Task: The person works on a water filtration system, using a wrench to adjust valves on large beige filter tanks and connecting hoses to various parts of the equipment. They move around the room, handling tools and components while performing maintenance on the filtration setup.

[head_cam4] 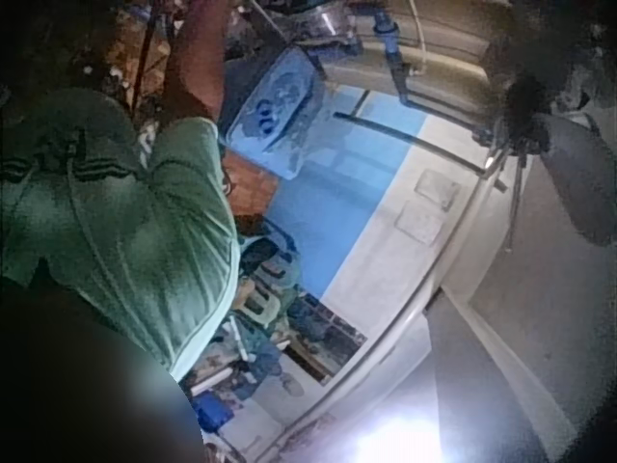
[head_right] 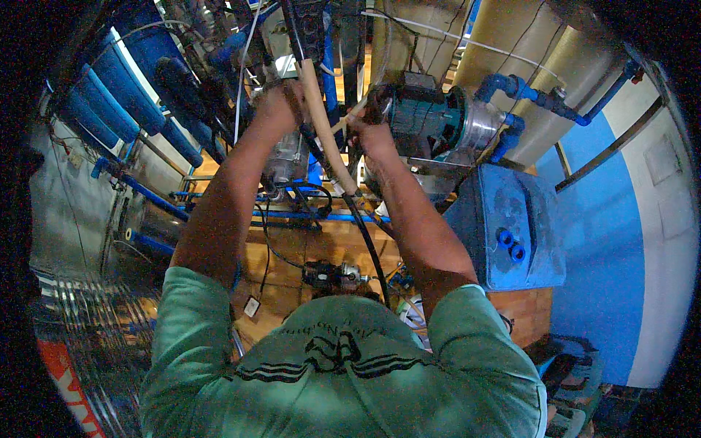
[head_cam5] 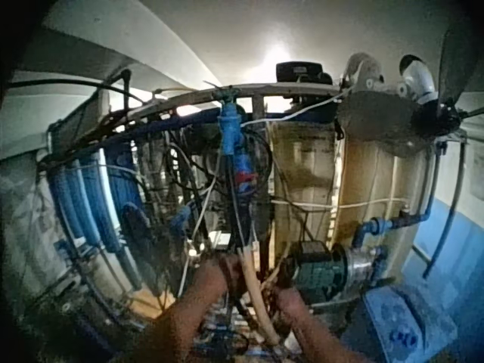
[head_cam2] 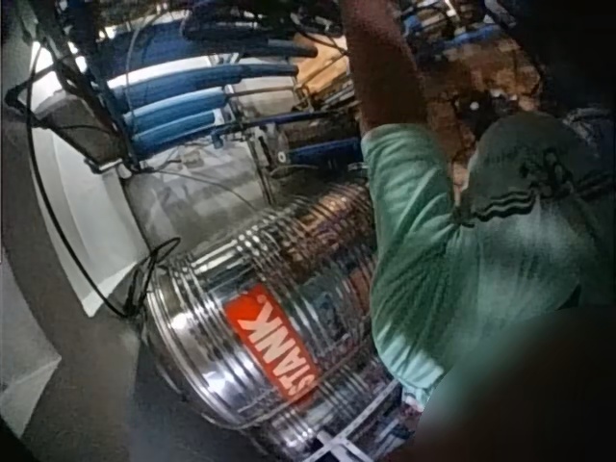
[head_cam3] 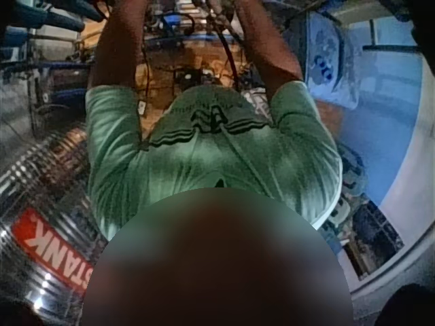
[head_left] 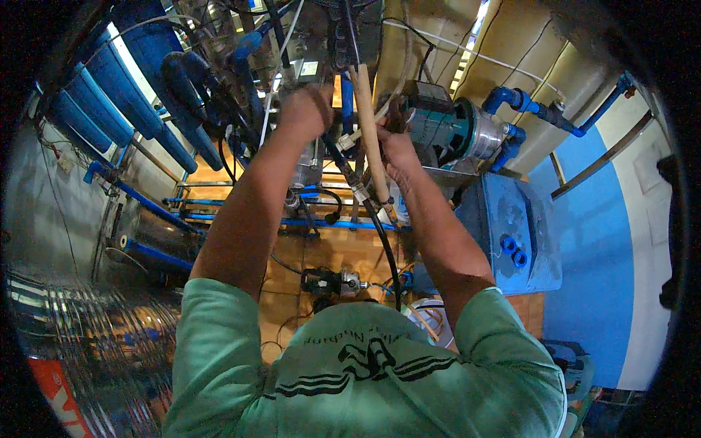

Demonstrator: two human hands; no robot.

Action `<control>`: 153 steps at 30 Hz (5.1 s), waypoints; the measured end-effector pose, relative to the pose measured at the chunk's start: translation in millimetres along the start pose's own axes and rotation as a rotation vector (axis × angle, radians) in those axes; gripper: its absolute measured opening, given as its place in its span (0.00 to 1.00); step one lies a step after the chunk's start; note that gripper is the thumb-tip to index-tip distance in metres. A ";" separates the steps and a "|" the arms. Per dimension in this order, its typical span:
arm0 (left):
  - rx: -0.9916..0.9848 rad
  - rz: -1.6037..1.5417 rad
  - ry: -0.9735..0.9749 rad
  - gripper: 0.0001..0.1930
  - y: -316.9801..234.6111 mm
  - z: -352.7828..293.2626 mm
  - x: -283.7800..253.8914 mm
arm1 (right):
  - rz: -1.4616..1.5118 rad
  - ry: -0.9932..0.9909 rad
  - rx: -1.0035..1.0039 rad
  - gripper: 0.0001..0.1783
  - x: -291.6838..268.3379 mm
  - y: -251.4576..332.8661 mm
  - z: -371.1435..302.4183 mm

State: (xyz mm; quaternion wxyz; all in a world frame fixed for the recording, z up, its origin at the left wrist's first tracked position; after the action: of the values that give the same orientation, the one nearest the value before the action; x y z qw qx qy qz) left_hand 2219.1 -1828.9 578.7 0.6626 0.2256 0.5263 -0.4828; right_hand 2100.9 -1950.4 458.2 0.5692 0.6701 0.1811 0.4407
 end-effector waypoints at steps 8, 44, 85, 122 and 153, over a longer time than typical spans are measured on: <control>0.206 -0.154 0.453 0.22 -29.9 -17.9 49.0 | -0.006 0.022 0.013 0.04 14.6 9.9 -9.3; 0.153 -0.371 0.354 0.24 -7.5 -14.0 68.6 | -0.102 0.048 0.011 0.03 7.1 7.7 -2.6; 0.209 -0.065 0.483 0.21 3.1 -13.6 82.4 | -0.068 0.057 -0.012 0.05 23.8 30.3 -24.8; -0.778 -1.313 -0.095 0.23 20.1 -116.6 67.2 | -0.879 0.383 -0.214 0.15 22.0 -52.6 -34.7; -0.772 -1.421 -0.139 0.27 -7.1 -137.7 78.3 | -1.151 0.267 -0.429 0.20 -1.9 -47.2 -52.4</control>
State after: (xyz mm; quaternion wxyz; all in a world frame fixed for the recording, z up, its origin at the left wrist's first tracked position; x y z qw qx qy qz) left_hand 2145.3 -1752.3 461.2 0.2600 -0.4376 0.6309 -0.5855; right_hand 2070.4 -1906.7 412.0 0.8095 0.2751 0.4900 0.1700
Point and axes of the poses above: each hand's wrist, its own z-axis towards the middle knuckle, its own x-axis out of the palm, y = z × x, the point moved 7 cm from there along z, towards the middle knuckle, and after that the axes turned 4 degrees about y, right-handed, at the moved point
